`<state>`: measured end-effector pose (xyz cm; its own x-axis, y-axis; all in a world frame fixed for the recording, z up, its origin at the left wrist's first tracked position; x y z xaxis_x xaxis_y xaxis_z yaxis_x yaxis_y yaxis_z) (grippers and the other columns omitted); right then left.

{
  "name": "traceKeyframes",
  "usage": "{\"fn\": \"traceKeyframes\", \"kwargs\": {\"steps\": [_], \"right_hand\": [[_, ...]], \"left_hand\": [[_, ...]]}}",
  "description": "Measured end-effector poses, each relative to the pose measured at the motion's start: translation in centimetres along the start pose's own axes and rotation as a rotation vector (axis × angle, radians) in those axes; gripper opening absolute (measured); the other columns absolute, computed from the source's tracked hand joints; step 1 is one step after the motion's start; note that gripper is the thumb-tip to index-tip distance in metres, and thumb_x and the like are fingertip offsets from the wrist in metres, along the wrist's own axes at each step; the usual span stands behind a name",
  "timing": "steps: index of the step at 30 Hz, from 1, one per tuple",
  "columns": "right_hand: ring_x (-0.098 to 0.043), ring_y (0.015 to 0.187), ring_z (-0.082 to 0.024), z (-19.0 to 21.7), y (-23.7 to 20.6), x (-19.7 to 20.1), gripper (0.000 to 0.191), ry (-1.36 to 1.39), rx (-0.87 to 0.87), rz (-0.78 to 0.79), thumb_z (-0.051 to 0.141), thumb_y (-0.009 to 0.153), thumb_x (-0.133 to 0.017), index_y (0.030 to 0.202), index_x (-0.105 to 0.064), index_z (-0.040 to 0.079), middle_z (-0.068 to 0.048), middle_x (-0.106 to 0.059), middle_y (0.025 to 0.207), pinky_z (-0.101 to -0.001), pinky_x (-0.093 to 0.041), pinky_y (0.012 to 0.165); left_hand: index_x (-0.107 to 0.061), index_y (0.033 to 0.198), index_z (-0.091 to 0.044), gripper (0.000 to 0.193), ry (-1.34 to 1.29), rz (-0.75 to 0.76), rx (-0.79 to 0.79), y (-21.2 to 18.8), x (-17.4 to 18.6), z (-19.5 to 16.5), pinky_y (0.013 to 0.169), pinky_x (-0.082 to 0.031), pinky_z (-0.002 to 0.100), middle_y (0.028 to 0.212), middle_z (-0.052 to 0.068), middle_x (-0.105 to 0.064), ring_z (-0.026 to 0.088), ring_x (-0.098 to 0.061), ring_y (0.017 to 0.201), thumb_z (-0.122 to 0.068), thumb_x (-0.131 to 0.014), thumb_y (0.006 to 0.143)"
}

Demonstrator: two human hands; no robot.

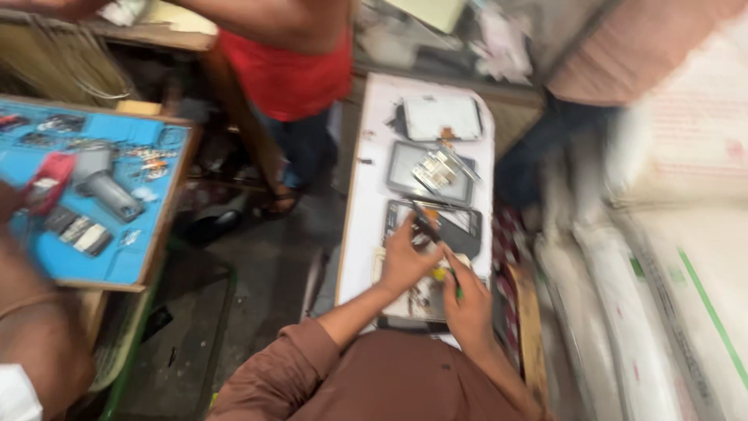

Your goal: The person is repairing a mobile phone using a screwdriver. They are working on the back of the phone, carefully manipulating the internal components.

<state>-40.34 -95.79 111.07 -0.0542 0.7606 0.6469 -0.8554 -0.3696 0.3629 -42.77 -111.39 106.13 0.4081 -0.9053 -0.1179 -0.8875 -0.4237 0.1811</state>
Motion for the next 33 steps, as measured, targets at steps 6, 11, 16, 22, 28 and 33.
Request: {"fn": "traceKeyframes", "kwargs": {"steps": [6, 11, 16, 22, 28, 33], "right_hand": [[-0.072, 0.115, -0.027, 0.8, -0.7, 1.8, 0.037, 0.176, -0.008, -0.020, 0.003, 0.100, -0.062, 0.137, -0.062, 0.002, -0.020, -0.072, 0.128, -0.0343, -0.054, 0.097], [-0.072, 0.098, -0.018, 0.3, -2.1, 2.1, 0.035, 0.203, -0.095, -0.029, 0.001, 0.101, -0.064, 0.135, -0.065, 0.003, -0.016, -0.074, 0.116, -0.0290, -0.056, 0.087], [-0.070, 0.086, -0.016, 0.4, -2.5, 2.4, 0.034, 0.219, -0.102, 0.036, 0.000, 0.098, -0.068, 0.131, -0.069, 0.004, -0.013, -0.072, 0.103, -0.0273, -0.056, 0.078], [-0.071, 0.085, -0.019, 0.9, -1.7, 3.0, 0.033, 0.187, -0.081, 0.023, -0.002, 0.097, -0.067, 0.130, -0.069, 0.004, -0.015, -0.073, 0.102, -0.0286, -0.057, 0.079], [-0.076, 0.100, -0.028, 1.2, -0.7, 4.3, 0.026, 0.122, -0.015, 0.102, 0.000, 0.099, -0.065, 0.125, -0.069, 0.003, -0.017, -0.074, 0.111, -0.0342, -0.059, 0.084], [-0.071, 0.088, -0.035, 1.1, 0.1, 4.7, 0.031, -0.105, -0.016, 0.164, 0.004, 0.096, -0.064, 0.126, -0.071, 0.008, -0.016, -0.072, 0.102, -0.0408, -0.057, 0.073]], "left_hand": [[-0.049, 0.140, 0.002, 0.059, -0.153, 0.043, -0.084, -1.3, -0.2, 0.5, 0.099, -0.057, 0.030, 0.119, 0.009, -0.068, 0.019, -0.067, 0.113, 0.006, -0.075, 0.088], [-0.039, 0.146, 0.000, 0.061, -0.454, 0.092, 0.005, -2.2, 0.6, 0.8, 0.109, -0.055, 0.034, 0.133, 0.011, -0.059, 0.024, -0.064, 0.127, 0.011, -0.068, 0.094], [-0.040, 0.145, -0.001, 0.059, -0.473, 0.101, 0.013, -3.1, 0.4, -0.1, 0.105, -0.057, 0.033, 0.134, 0.011, -0.059, 0.025, -0.064, 0.127, 0.010, -0.069, 0.096], [-0.040, 0.144, -0.002, 0.058, -0.428, 0.129, 0.005, -2.7, -0.3, -1.2, 0.103, -0.060, 0.032, 0.133, 0.010, -0.058, 0.022, -0.062, 0.128, 0.009, -0.069, 0.095], [-0.040, 0.144, -0.002, 0.061, -0.305, 0.142, 0.008, -2.7, -0.8, -1.4, 0.099, -0.061, 0.031, 0.130, 0.008, -0.057, 0.017, -0.062, 0.125, 0.010, -0.069, 0.091], [-0.046, 0.140, -0.003, 0.060, -0.209, 0.149, -0.003, -1.9, -1.3, -0.9, 0.096, -0.062, 0.030, 0.126, 0.008, -0.061, 0.015, -0.063, 0.119, 0.008, -0.073, 0.087]]}}
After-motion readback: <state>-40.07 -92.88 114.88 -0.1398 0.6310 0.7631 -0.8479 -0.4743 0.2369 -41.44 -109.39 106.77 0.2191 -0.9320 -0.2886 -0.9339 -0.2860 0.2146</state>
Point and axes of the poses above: each hand's wrist, its own y-axis towards the middle knuckle, its own x-axis out of the back of the hand, z = x × y, the point moved 5 cm from there along y, towards the middle knuckle
